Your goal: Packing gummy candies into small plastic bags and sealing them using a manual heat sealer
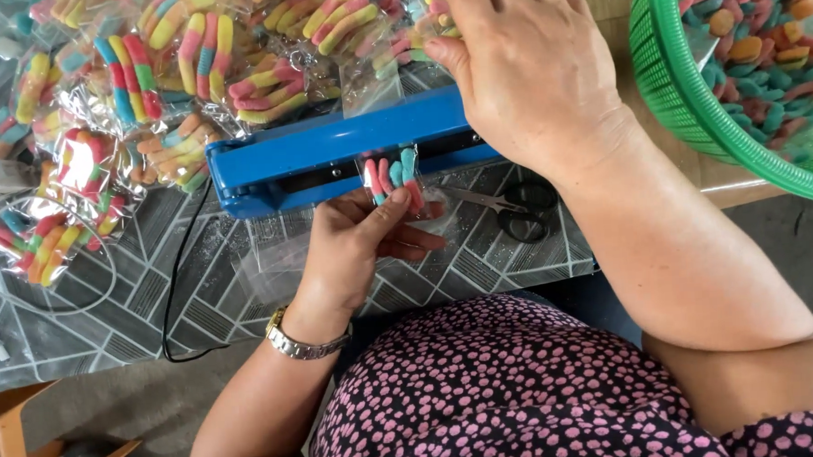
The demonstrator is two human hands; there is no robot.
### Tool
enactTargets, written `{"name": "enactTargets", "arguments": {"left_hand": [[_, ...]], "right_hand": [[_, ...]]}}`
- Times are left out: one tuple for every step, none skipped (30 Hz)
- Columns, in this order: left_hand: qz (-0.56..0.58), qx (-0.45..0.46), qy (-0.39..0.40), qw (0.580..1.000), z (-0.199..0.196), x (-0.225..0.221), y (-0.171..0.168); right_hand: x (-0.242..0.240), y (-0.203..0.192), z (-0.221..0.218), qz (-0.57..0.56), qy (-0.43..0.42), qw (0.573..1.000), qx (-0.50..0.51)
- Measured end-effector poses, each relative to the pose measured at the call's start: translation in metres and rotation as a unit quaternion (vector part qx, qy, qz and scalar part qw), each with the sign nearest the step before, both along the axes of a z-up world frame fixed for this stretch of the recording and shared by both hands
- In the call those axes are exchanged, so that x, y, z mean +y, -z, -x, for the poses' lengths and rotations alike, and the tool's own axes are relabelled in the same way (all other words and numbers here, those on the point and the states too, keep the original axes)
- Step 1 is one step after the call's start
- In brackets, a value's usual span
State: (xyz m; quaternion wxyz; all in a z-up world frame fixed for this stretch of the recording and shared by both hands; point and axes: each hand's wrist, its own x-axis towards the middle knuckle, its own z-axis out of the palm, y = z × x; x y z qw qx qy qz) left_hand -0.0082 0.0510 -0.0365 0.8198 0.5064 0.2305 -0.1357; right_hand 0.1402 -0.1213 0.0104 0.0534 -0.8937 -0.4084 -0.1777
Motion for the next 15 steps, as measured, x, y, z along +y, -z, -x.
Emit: {"name": "enactTargets", "arguments": {"left_hand": [[-0.001, 0.001, 0.001, 1.0, 0.0, 0.0, 0.0], [-0.004, 0.002, 0.002, 1.0, 0.0, 0.0, 0.0], [-0.007, 0.002, 0.003, 1.0, 0.0, 0.0, 0.0], [-0.007, 0.001, 0.003, 1.0, 0.0, -0.001, 0.002], [-0.005, -0.004, 0.002, 1.0, 0.0, -0.001, 0.003], [-0.004, -0.006, 0.0, 1.0, 0.001, -0.001, 0.005], [-0.004, -0.005, 0.0, 1.0, 0.001, -0.001, 0.004], [-0.008, 0.003, -0.001, 1.0, 0.0, -0.002, 0.003], [-0.011, 0.012, -0.001, 1.0, 0.0, -0.002, 0.002], [-0.011, 0.011, -0.001, 1.0, 0.0, -0.002, 0.001], [-0.009, 0.006, 0.001, 1.0, 0.001, -0.002, 0.0], [-0.009, 0.002, 0.0, 1.0, 0.001, -0.001, -0.002], [-0.009, 0.001, -0.002, 1.0, 0.001, 0.0, -0.002], [-0.013, -0.001, 0.011, 1.0, 0.001, 0.001, -0.003], [-0.016, -0.003, 0.024, 1.0, 0.001, 0.002, -0.003]], "right_hand": [[0.002, -0.001, -0.001, -0.001, 0.001, 1.0, 0.001], [0.004, -0.002, -0.002, 0.019, -0.001, 0.999, 0.031], [0.005, -0.003, -0.004, 0.038, -0.003, 0.997, 0.06], [0.006, -0.001, -0.007, 0.038, -0.002, 0.998, 0.059], [0.006, 0.001, -0.011, 0.076, -0.001, 0.995, 0.058], [0.007, 0.004, -0.014, 0.114, 0.0, 0.992, 0.058], [0.008, 0.005, -0.017, 0.114, 0.0, 0.992, 0.058], [0.01, 0.007, -0.02, 0.127, -0.004, 0.988, 0.093], [0.012, 0.007, -0.024, 0.139, -0.008, 0.982, 0.128], [0.009, 0.009, -0.024, 0.14, -0.008, 0.982, 0.126], [0.007, 0.01, -0.023, 0.108, -0.022, 0.983, 0.15], [0.005, 0.011, -0.023, 0.075, -0.039, 0.981, 0.173], [0.006, 0.01, -0.025, 0.075, -0.041, 0.981, 0.172], [0.007, 0.009, -0.025, 0.075, -0.035, 0.977, 0.194], [0.007, 0.009, -0.025, 0.075, -0.029, 0.973, 0.216]]}}
